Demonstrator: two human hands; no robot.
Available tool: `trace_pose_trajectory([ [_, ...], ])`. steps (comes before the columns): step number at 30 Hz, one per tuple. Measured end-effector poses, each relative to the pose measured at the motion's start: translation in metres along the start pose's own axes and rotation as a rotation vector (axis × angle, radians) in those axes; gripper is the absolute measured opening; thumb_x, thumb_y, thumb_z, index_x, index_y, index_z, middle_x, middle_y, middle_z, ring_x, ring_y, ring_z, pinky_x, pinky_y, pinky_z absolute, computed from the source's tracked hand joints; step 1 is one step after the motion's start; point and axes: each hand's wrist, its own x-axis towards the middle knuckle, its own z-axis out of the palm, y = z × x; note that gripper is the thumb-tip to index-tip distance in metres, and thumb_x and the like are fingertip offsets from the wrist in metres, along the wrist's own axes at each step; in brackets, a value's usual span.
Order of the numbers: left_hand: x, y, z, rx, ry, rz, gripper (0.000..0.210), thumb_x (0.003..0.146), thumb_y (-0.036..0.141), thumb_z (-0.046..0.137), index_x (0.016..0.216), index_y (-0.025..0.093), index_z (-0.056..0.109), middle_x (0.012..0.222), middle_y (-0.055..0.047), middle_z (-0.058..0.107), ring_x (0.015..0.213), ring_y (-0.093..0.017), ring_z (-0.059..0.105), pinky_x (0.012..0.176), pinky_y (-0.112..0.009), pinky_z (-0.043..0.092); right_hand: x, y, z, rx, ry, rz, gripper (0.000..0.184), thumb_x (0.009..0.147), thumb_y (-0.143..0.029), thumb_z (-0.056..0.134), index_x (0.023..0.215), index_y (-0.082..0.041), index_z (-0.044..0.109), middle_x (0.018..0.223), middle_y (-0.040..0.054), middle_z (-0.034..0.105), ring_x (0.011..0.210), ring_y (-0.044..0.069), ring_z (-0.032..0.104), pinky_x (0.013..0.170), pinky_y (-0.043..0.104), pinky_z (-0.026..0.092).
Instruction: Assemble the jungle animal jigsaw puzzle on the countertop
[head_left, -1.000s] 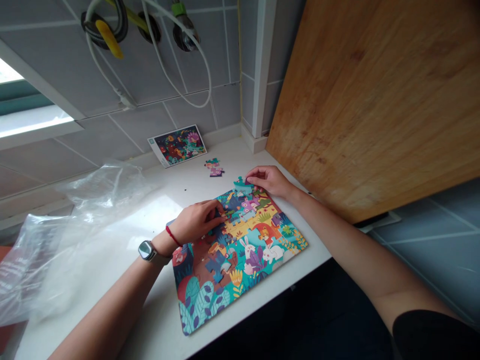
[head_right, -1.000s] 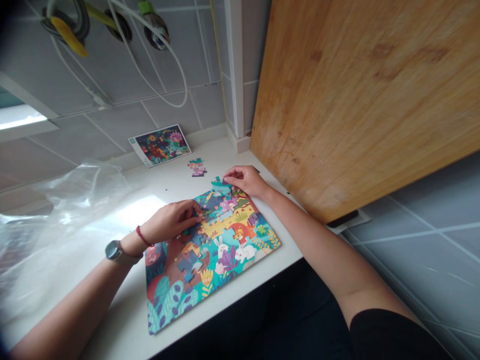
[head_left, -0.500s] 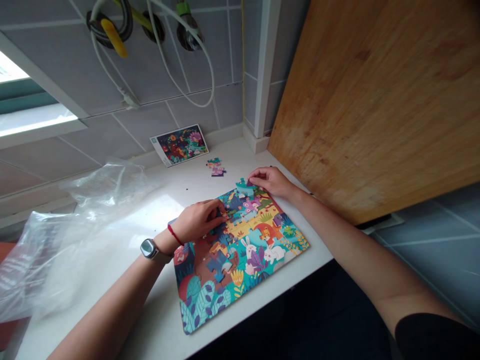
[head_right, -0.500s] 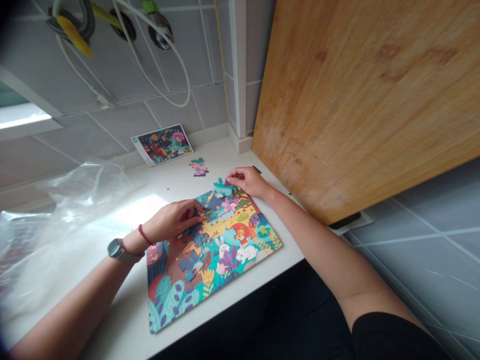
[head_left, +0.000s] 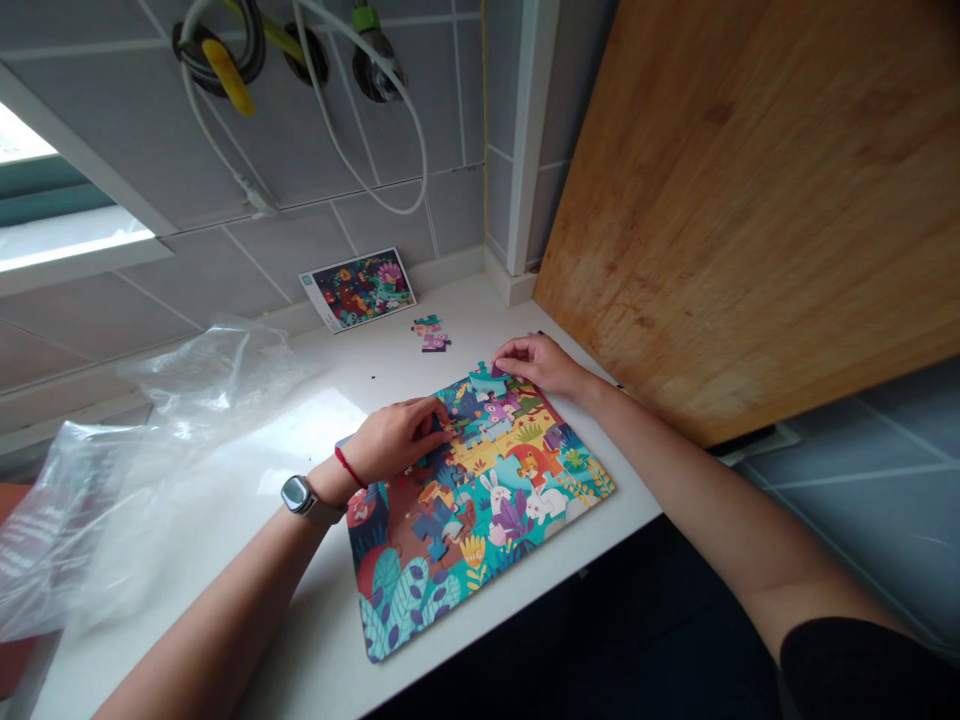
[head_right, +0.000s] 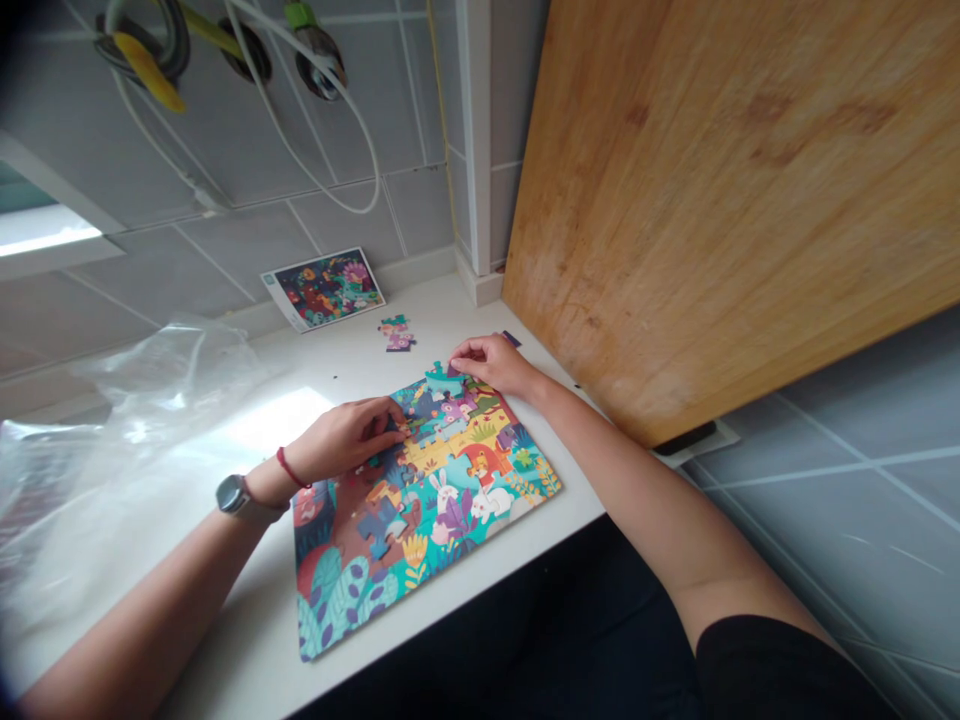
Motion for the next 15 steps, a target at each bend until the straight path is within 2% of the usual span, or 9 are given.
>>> trace_pose_trajectory([
  [8, 0.0006, -0.0005, 0.0003, -0.006, 0.001, 0.008, 0.032, 0.099, 0.055, 0.058, 0.104, 0.025, 0.066, 0.078, 0.001, 0.065, 0.064, -0.016, 0.059, 0.059, -0.027, 0.039, 0.0001, 0.0009, 0.0004, 0.026, -0.008, 0.028, 0.038, 0.07, -0.049, 0.086, 0.086, -0.016, 0.077, 0.08, 0.0045, 0.077, 0.071, 0.016, 0.067, 0.065, 0.027, 0.049],
  [15, 0.0007, 0.0009, -0.0007, -0.007, 0.002, 0.009, 0.031, 0.099, 0.054, 0.059, 0.102, 0.024, 0.066, 0.075, 0.002, 0.063, 0.063, -0.016, 0.058, 0.058, -0.027, 0.038, 0.0009, -0.0015, 0.0014, 0.044, 0.041, 0.02, 0.038, 0.069, -0.047, 0.086, 0.088, -0.016, 0.075, 0.075, 0.0027, 0.075, 0.067, 0.015, 0.065, 0.061, 0.026, 0.048],
])
